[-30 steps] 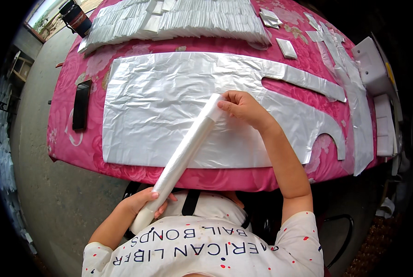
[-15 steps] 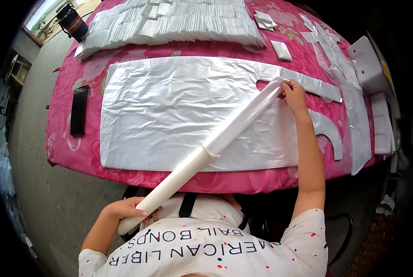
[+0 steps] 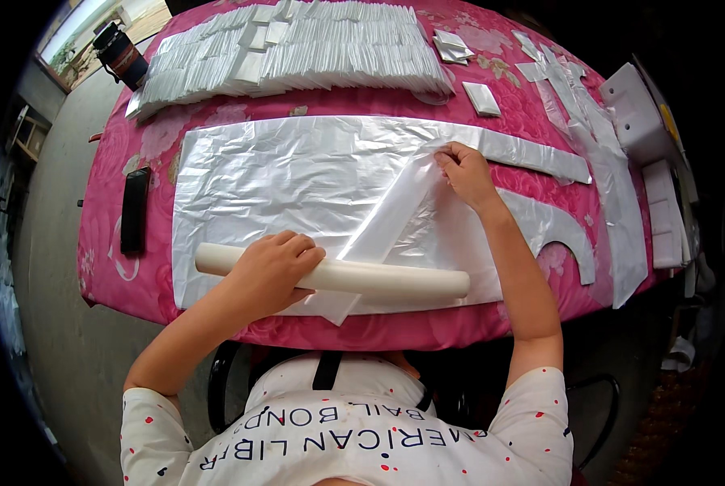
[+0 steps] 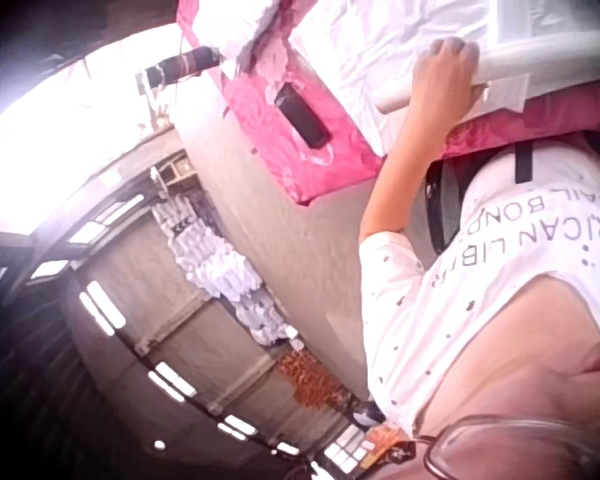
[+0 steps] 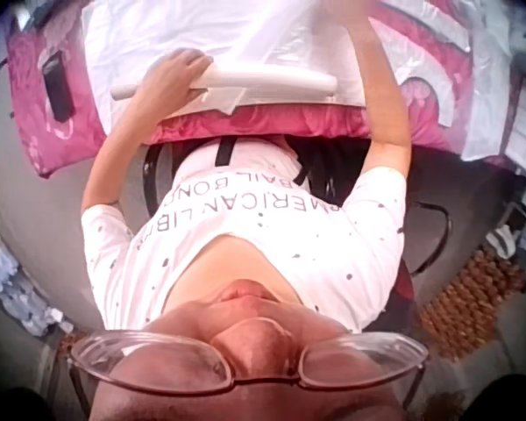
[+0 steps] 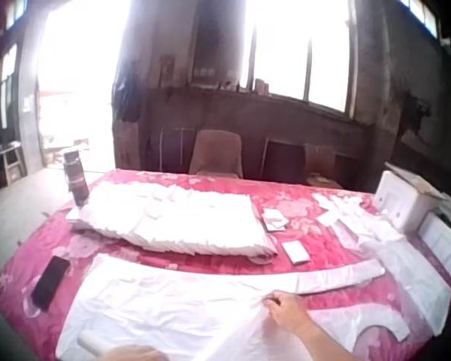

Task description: The person wraps multiple white rectangular items in clear plastic film on a pink floral tablecloth. They unroll the film, place an item on it, fold the film around the item, and set the wrapped item aside. The person repeats this process for several items, handling them one at a time.

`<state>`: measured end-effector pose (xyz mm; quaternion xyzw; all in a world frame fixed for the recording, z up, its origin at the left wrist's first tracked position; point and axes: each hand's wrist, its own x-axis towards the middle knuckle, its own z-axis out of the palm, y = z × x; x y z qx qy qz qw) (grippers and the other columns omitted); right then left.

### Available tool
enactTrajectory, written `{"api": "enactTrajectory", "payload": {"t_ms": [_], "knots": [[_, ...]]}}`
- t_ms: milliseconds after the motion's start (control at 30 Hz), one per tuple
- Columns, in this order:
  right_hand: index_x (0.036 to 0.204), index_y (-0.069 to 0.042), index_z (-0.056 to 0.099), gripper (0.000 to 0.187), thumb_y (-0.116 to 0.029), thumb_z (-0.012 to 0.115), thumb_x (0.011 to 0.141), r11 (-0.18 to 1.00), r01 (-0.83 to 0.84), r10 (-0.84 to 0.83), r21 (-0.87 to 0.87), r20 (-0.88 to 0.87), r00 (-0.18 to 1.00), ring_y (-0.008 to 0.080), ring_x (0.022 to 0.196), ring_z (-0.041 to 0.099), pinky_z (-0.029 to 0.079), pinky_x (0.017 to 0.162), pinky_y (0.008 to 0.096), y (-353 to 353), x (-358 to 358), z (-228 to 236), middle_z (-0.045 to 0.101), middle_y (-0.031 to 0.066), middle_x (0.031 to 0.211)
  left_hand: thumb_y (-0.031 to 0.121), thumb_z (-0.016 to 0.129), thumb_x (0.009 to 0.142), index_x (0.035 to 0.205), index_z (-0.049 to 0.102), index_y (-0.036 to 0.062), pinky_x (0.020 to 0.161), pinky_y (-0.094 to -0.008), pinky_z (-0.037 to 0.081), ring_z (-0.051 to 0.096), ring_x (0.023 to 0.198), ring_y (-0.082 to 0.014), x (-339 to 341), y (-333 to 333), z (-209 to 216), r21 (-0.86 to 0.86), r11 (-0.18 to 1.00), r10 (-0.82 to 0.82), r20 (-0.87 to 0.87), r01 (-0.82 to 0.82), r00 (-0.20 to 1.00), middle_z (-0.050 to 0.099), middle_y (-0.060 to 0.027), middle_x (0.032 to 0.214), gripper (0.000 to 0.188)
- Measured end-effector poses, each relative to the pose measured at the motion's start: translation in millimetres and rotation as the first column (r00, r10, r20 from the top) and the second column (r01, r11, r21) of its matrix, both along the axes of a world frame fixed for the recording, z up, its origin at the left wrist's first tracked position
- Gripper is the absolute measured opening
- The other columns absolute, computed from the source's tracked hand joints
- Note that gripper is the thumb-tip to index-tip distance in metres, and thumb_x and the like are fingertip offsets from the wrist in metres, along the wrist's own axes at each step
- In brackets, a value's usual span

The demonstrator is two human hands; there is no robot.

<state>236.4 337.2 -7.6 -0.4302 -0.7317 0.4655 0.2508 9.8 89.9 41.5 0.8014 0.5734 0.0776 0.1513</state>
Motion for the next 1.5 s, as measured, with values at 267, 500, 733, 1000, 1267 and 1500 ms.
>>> {"api": "enactTrajectory", "payload": {"t_ms": [267, 500, 733, 1000, 1267, 1500], "knots": [[0.088, 0.001, 0.062, 0.015, -0.013, 0.058, 0.085, 0.99, -0.142, 0.143, -0.009, 0.067, 0.987, 0.008, 0.06, 0.049, 0.042, 0.057, 0.0245, 6, -27, -1, 0.058, 0.0016, 0.069, 0.033, 0.063, 0.077, 0.118, 0.05, -0.0005, 0.097, -0.0395, 0.039, 0.048, 0.113, -0.0287, 30, -11, -53, 0.243, 0.927, -0.325, 0.138, 0.286, 0.936, 0.05, -0.016, 0.122, 0.054], [0.099, 0.001, 0.058, 0.021, -0.016, 0.056, 0.087, 0.97, 0.126, -0.136, -0.208, -0.035, 0.99, 0.0092, 0.063, 0.051, 0.044, 0.059, 0.0247, 14, -31, -3, 0.059, 0.0028, 0.082, 0.061, 0.042, 0.082, 0.131, 0.038, -0.0022, 0.109, -0.0429, 0.019, 0.029, 0.131, -0.0334, 40, -27, -60, 0.103, 0.945, -0.304, -0.06, 0.309, 0.951, 0.034, -0.0212, 0.138, 0.08], [0.116, -0.002, 0.053, 0.036, -0.022, 0.059, 0.086, 0.935, -0.298, 0.297, 0.191, 0.036, 0.954, 0.02, 0.09, 0.055, 0.045, 0.079, 0.0311, -82, -10, 31, 0.057, 0.0106, 0.102, 0.063, 0.044, 0.079, 0.134, 0.039, 0.0068, 0.108, -0.0446, 0.02, 0.029, 0.131, -0.0339, 63, -49, -68, 0.112, 0.973, -0.203, -0.013, 0.204, 0.979, 0.033, -0.0204, 0.139, 0.078], [0.124, -0.007, 0.051, 0.05, -0.012, 0.065, 0.076, 0.76, -0.48, 0.291, 0.439, 0.43, 0.855, 0.0296, 0.098, 0.052, 0.043, 0.085, 0.0386, -144, 27, 20, 0.057, 0.0122, 0.104, 0.061, 0.047, 0.078, 0.135, 0.039, 0.0103, 0.108, -0.0446, 0.019, 0.026, 0.133, -0.0322, 72, -55, -68, 0.098, 0.978, -0.176, -0.073, 0.183, 0.982, 0.029, -0.0192, 0.142, 0.077], [0.122, -0.007, 0.053, 0.049, -0.012, 0.065, 0.076, 0.726, -0.081, -0.306, 0.683, 0.426, 0.851, 0.0297, 0.09, 0.053, 0.044, 0.08, 0.0376, -58, 121, 10, 0.058, 0.0114, 0.1, 0.056, 0.049, 0.08, 0.139, 0.03, 0.0066, 0.11, -0.0431, 0.016, 0.021, 0.136, -0.0265, 56, -39, -64, 0.078, 0.908, -0.417, 0.06, 0.413, 0.907, 0.025, -0.0135, 0.146, 0.079], [0.12, -0.008, 0.054, 0.051, -0.011, 0.067, 0.071, 0.77, -0.337, 0.136, 0.541, 0.377, 0.916, 0.0299, 0.093, 0.054, 0.043, 0.082, 0.0371, -116, 84, 35, 0.059, 0.0112, 0.101, 0.044, 0.058, 0.076, 0.138, 0.029, 0.0028, 0.111, -0.0426, 0.015, 0.02, 0.137, -0.0245, 55, -25, -56, 0.014, 0.906, -0.422, 0.049, 0.422, 0.905, 0.025, -0.0127, 0.146, 0.081]]}}
